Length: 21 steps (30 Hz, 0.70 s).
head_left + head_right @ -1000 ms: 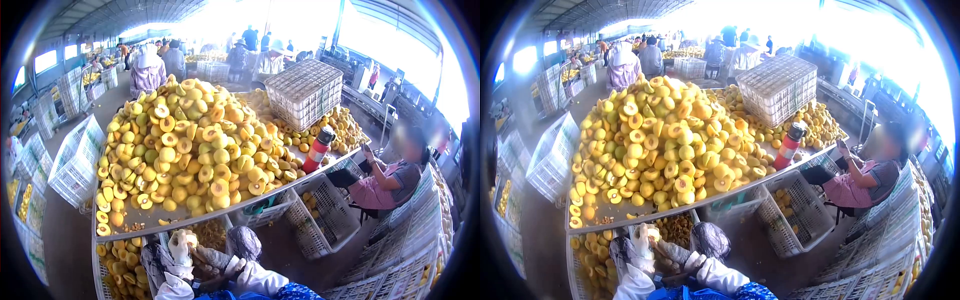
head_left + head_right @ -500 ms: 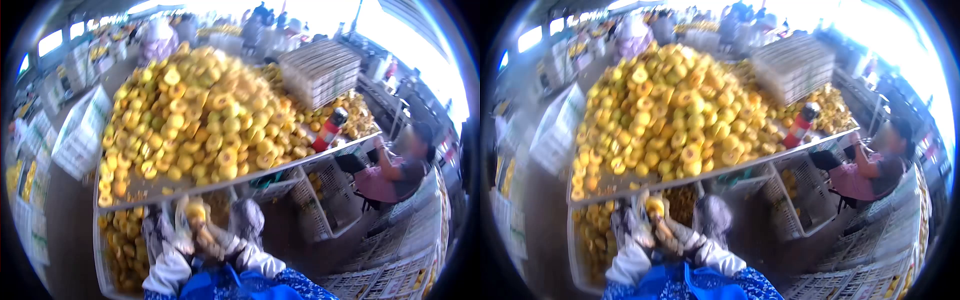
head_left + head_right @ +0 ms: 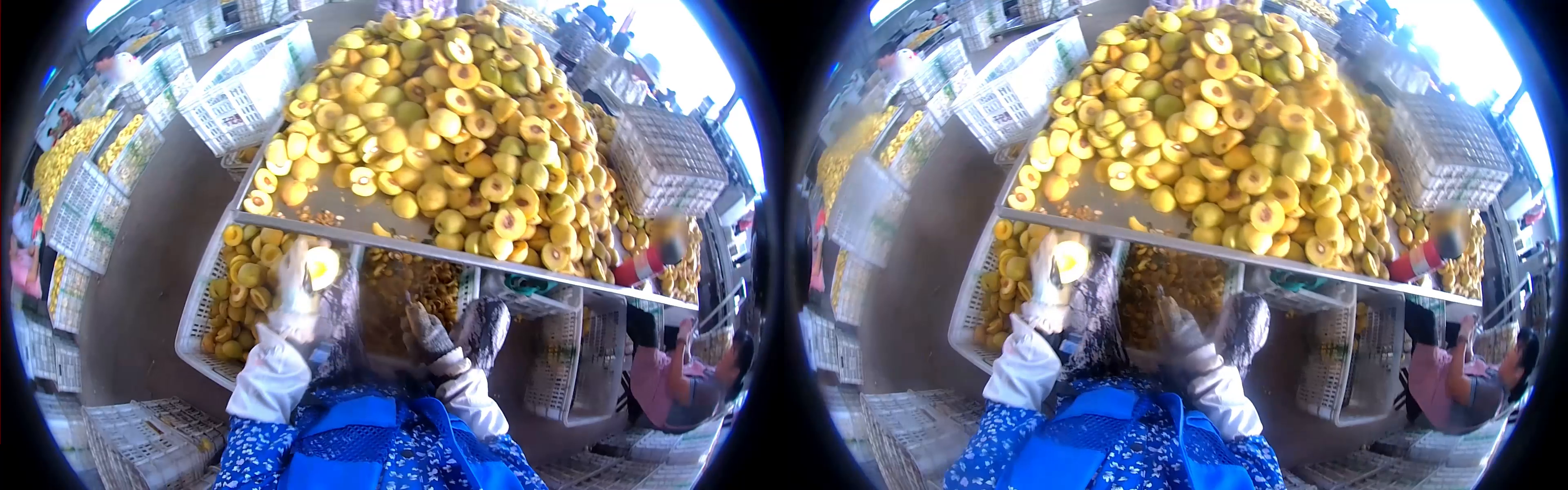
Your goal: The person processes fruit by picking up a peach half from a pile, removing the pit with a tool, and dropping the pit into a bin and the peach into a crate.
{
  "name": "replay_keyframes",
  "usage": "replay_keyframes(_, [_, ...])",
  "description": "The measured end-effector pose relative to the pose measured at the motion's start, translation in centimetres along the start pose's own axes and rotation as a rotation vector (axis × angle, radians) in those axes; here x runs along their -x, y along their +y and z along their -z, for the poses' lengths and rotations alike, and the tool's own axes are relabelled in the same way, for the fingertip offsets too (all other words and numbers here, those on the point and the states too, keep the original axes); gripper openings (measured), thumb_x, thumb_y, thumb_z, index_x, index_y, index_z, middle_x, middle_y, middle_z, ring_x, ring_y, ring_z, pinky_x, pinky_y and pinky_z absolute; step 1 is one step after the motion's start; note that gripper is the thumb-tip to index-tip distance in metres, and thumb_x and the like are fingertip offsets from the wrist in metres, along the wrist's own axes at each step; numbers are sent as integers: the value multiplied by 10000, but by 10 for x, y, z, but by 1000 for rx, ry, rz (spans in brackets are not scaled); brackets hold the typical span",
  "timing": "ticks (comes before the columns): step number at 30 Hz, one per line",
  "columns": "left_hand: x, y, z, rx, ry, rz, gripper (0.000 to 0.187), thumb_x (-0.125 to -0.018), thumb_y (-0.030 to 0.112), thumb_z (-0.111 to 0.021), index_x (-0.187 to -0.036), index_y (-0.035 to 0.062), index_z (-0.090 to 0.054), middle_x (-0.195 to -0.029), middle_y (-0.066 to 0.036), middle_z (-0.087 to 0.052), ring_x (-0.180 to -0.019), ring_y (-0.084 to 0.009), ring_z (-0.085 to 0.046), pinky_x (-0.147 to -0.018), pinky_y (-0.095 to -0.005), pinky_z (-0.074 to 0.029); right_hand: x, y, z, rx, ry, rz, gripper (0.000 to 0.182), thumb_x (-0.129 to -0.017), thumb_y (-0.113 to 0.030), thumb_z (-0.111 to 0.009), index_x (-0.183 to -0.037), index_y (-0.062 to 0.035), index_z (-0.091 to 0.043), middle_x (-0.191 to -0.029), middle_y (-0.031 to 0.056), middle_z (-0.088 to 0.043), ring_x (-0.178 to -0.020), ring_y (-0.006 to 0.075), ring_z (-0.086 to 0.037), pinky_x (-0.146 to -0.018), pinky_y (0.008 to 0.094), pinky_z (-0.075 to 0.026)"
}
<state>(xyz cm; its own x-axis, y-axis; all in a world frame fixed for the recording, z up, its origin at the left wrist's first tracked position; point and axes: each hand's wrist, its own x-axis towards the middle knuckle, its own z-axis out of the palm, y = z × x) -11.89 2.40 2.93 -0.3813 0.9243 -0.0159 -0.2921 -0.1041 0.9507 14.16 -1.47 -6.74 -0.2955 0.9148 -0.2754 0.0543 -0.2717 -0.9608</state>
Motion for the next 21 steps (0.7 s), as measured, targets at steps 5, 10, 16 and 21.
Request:
replay_keyframes(5, [-31, 41, 82, -1471, 238, -655, 195, -732, 253, -655, -865, 116, -614, -881, -94, -593, -859, -305, -567, -724, -420, -471, -21, 40, -13, -111, 79, 75, 348, -888, -474, -519, -828, -137, -579, -593, -32, -475, -411, 95, -398, -363, 246, -305])
replay_keyframes(10, [-139, 58, 28, -1685, 7, -231, 462, -771, 418, -633, -1065, 73, -546, -983, -147, -613, -870, -295, -608, -762, -395, -482, -3, -43, -40, -113, -123, -444, 381, -865, -513, -534, -812, -137, -566, -637, -33, -494, -454, 91, -416, -404, 210, -328])
replay_keyframes(16, [-226, 9, 37, -1847, -363, -36, 632, -732, 496, -656, -1112, 14, -505, -1019, -141, -618, -936, -278, -606, -790, -376, -480, -5, -63, -37, -299, -121, -320, 283, -918, -388, -507, -975, -127, -600, -700, -62, -508, -526, 56, -441, -459, 191, -354])
replay_keyframes(21, [-165, 38, 13, -630, -298, 205, 467, -798, 387, -672, -1031, 1, -550, -889, -94, -617, -787, -167, -626, -617, -267, -490, 5, -71, -23, -418, -80, -171, 262, -941, -278, -487, -1087, -87, -591, -771, -32, -536, -610, 77, -487, -528, 211, -398])
